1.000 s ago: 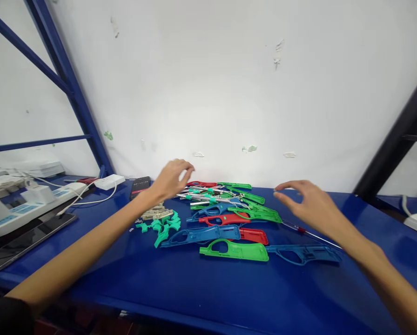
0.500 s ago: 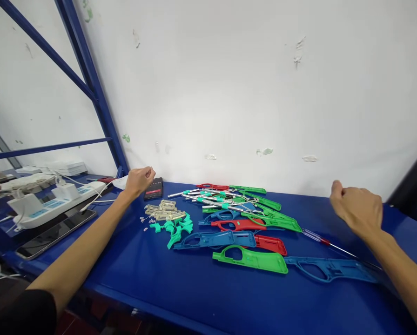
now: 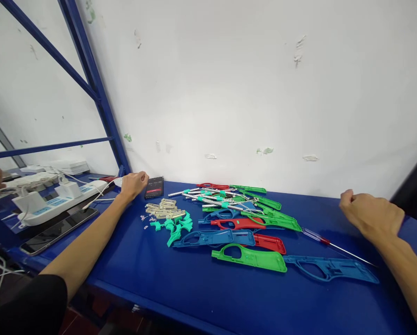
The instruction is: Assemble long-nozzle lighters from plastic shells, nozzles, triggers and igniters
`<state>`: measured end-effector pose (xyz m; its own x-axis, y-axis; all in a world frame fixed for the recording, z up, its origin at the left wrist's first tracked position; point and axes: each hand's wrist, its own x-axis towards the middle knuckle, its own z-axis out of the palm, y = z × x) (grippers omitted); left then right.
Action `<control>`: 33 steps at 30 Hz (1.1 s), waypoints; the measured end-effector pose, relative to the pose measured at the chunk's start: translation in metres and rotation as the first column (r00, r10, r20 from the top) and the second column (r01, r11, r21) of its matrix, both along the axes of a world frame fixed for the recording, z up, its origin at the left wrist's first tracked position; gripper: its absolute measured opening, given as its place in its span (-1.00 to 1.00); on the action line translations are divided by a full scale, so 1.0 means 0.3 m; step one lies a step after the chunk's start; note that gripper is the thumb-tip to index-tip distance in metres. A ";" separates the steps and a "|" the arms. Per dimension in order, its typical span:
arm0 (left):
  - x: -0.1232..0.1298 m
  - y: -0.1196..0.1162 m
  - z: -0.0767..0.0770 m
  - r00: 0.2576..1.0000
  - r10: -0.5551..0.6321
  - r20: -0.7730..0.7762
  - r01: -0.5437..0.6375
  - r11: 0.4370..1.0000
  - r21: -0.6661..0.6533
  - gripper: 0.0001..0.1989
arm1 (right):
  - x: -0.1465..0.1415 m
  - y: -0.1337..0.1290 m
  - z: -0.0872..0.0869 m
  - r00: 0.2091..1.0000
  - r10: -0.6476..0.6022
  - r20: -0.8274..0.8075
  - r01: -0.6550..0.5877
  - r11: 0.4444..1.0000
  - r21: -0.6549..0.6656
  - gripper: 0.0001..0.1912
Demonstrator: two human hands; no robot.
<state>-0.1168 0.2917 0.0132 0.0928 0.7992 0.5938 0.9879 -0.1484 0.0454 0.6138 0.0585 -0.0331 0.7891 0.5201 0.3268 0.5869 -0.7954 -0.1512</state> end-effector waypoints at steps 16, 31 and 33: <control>-0.006 0.014 -0.011 0.975 -0.167 -0.146 0.207 0.922 0.328 -0.60 | 0.063 -0.007 -0.014 0.998 -0.046 0.034 0.046 0.999 -0.006 -0.58; 0.000 -0.012 -0.006 0.980 -0.129 -0.149 0.180 0.892 0.415 -0.60 | 0.122 -0.015 -0.018 0.993 -0.114 -0.019 0.115 0.990 0.077 -0.58; 0.000 -0.014 -0.005 0.982 -0.113 -0.152 0.168 0.893 0.417 -0.60 | 0.131 -0.018 -0.018 0.993 -0.119 -0.029 0.121 0.988 0.098 -0.59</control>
